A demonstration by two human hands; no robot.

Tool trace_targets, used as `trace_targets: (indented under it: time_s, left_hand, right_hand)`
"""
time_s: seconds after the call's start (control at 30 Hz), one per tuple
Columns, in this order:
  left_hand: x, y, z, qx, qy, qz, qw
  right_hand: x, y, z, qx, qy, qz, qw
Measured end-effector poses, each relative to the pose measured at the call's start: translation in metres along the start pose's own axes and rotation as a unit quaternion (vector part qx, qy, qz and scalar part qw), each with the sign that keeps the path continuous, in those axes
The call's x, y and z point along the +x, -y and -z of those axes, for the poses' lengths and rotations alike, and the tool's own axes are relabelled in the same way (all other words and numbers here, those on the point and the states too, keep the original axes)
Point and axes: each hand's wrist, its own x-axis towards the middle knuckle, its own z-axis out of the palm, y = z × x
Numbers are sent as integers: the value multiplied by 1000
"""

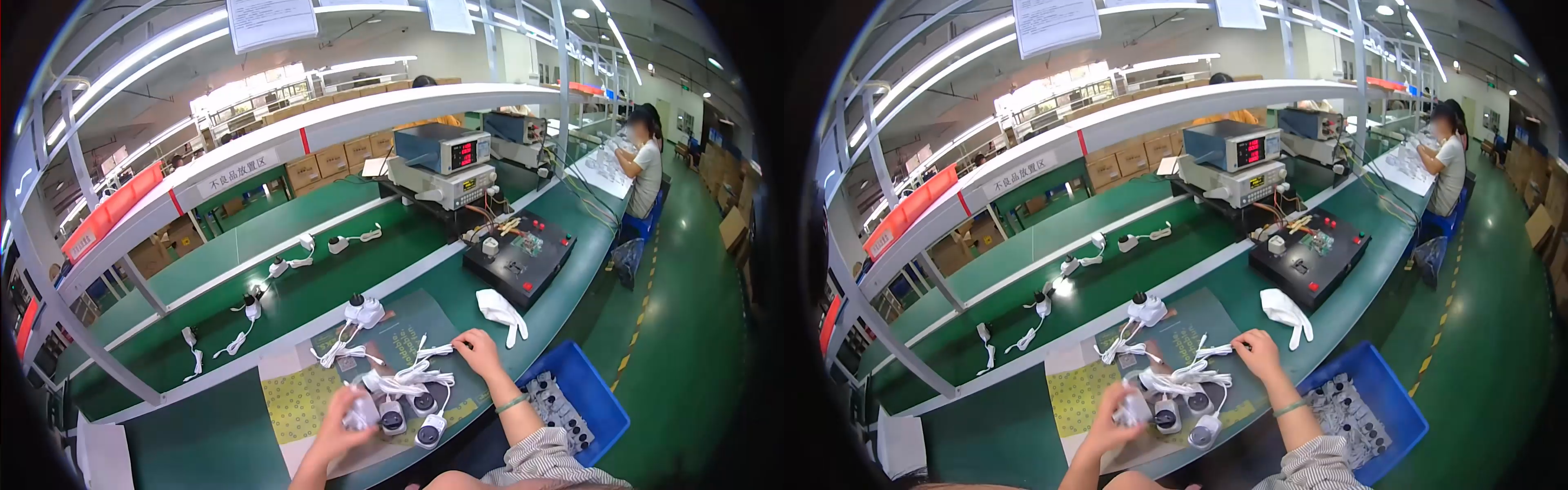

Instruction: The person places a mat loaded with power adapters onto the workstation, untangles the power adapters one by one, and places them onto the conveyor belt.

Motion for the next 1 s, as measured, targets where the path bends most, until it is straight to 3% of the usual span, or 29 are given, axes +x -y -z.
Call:
trace_targets:
  time_s: [0.07, 0.17, 0.27, 0.3, 0.33, 0.37, 0.5, 0.57, 0.7, 0.8, 0.9, 1.0]
  left_hand:
    - [8, 15, -3, -21, -123, 20, 992]
    - [16, 18, 5, -223, -279, 113, 927]
    - [21, 23, 31, -263, -441, -4, 858]
    - [15, 38, 46, -192, -495, -19, 847]
    - [15, 9, 56, -282, -518, -71, 805]
    - [6, 6, 73, -299, -528, -58, 793]
    - [-49, 22, 124, -56, -564, 0, 824]
    - [-83, 36, 144, 157, -565, 108, 803]
    - [-123, 38, 149, 384, -365, 321, 785]
    - [-125, 45, 134, 431, -303, 417, 741]
    - [-132, 46, 142, 424, -240, 423, 764]
    - [-134, 20, 156, 418, -113, 459, 776]
  right_hand:
    - [0, -1, -1, -10, -4, 10, 1000]
    - [0, 5, 2, -6, 9, 1, 1000]
    - [1, 16, 7, 27, 29, -25, 999]
    - [1, 16, 7, 9, 34, 4, 999]
    - [1, 14, 6, -8, 40, 30, 999]
    - [0, 13, 5, -23, 44, 58, 997]
    - [1, 14, 6, -15, 51, 35, 998]
    - [1, 14, 6, -8, 52, 28, 998]
    - [1, 15, 7, -4, 55, 17, 998]
    - [1, 13, 5, -5, 55, 15, 998]
    - [1, 14, 5, 2, 50, 19, 999]
    - [0, 15, 6, 6, 50, 12, 999]
